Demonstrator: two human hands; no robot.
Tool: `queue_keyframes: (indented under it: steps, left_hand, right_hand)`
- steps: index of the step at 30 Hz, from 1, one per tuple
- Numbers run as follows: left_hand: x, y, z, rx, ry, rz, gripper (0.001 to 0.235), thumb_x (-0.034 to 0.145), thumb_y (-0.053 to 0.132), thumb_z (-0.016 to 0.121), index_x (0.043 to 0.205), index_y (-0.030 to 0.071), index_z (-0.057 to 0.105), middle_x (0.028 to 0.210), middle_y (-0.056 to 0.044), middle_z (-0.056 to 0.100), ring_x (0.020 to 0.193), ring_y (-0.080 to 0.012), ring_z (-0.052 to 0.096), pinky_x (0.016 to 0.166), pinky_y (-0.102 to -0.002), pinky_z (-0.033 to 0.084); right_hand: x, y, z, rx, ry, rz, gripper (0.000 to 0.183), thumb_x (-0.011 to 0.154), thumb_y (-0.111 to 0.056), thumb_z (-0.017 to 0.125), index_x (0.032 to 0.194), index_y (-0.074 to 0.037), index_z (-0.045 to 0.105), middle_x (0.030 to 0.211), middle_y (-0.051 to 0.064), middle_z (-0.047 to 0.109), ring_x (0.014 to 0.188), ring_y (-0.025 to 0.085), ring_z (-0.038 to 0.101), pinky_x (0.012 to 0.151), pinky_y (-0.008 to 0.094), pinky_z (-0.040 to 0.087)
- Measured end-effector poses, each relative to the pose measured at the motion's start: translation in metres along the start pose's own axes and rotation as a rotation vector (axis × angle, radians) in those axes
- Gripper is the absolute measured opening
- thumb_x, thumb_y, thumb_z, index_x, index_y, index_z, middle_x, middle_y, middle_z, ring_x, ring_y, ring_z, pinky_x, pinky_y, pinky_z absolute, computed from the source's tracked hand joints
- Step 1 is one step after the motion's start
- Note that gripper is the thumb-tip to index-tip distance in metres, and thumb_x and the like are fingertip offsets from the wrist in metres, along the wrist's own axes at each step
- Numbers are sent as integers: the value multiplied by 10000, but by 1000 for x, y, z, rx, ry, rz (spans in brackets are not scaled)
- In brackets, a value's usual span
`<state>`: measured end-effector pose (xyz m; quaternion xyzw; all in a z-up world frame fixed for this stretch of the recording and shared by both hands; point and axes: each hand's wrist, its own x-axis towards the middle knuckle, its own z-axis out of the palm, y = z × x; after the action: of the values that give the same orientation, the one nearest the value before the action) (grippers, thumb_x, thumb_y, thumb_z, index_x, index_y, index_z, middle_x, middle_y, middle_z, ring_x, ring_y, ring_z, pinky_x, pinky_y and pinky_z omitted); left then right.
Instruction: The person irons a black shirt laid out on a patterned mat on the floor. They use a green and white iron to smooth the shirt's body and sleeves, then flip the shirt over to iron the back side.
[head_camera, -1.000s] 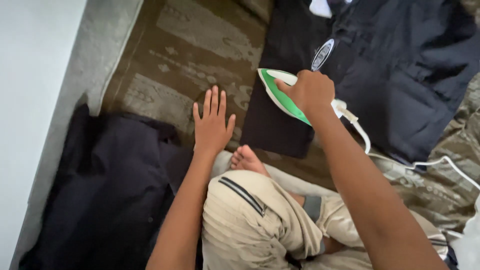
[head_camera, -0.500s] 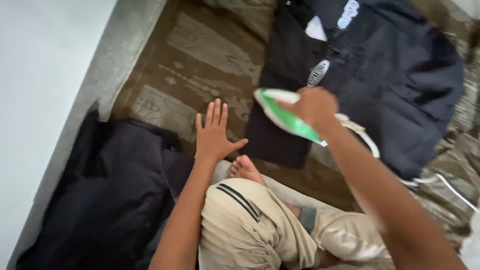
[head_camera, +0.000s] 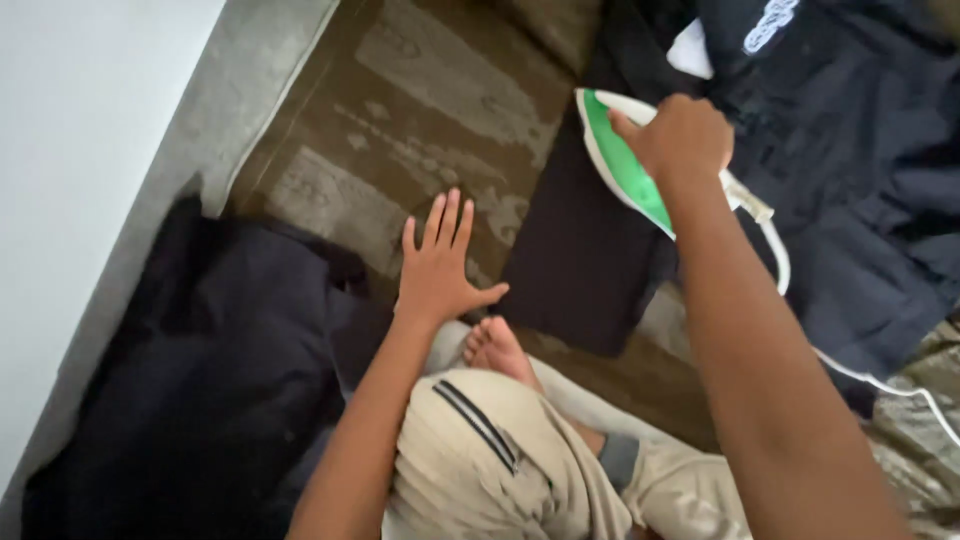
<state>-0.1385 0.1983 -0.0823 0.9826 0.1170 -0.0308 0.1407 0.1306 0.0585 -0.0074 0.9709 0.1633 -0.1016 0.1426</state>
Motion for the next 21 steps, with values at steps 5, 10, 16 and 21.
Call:
queue_keyframes:
  steps: [5, 10, 16, 21]
  left_hand:
    - [5, -2, -1, 25, -70, -13, 1121, 696, 817, 493, 1466, 109, 89, 1518, -70, 18, 1394, -241, 53, 1072, -530, 128]
    - [6, -1, -2, 51, -42, -19, 1120, 686, 819, 478, 1468, 108, 107, 1521, -74, 32, 1396, -238, 64, 1068, -526, 145]
    - [5, -2, -2, 36, -43, -7, 1134, 693, 832, 484, 1473, 118, 75, 1523, -62, 16, 1401, -232, 53, 1070, -540, 145]
    - [7, -2, -2, 36, -51, -9, 1114, 685, 841, 432, 1467, 117, 106, 1520, -64, 32, 1393, -237, 60, 1064, -531, 125]
  right_hand:
    - [-16, 5, 8, -43, 45, -196, 726, 826, -792, 464, 854, -108, 705, 795, 203, 666, 744, 432, 633, 582, 493, 483]
    - [3, 7, 24, -96, 160, -232, 749, 818, -840, 488, 741, -121, 684, 697, 153, 651, 632, 387, 635, 497, 450, 480]
    - [19, -10, 6, 159, 90, 65, 730, 846, -774, 582, 840, -44, 616, 843, 139, 632, 762, 384, 619, 559, 470, 488]
    - [-9, -5, -7, 84, -98, -49, 781, 815, -760, 525, 980, -7, 651, 977, 230, 641, 903, 415, 614, 746, 474, 471]
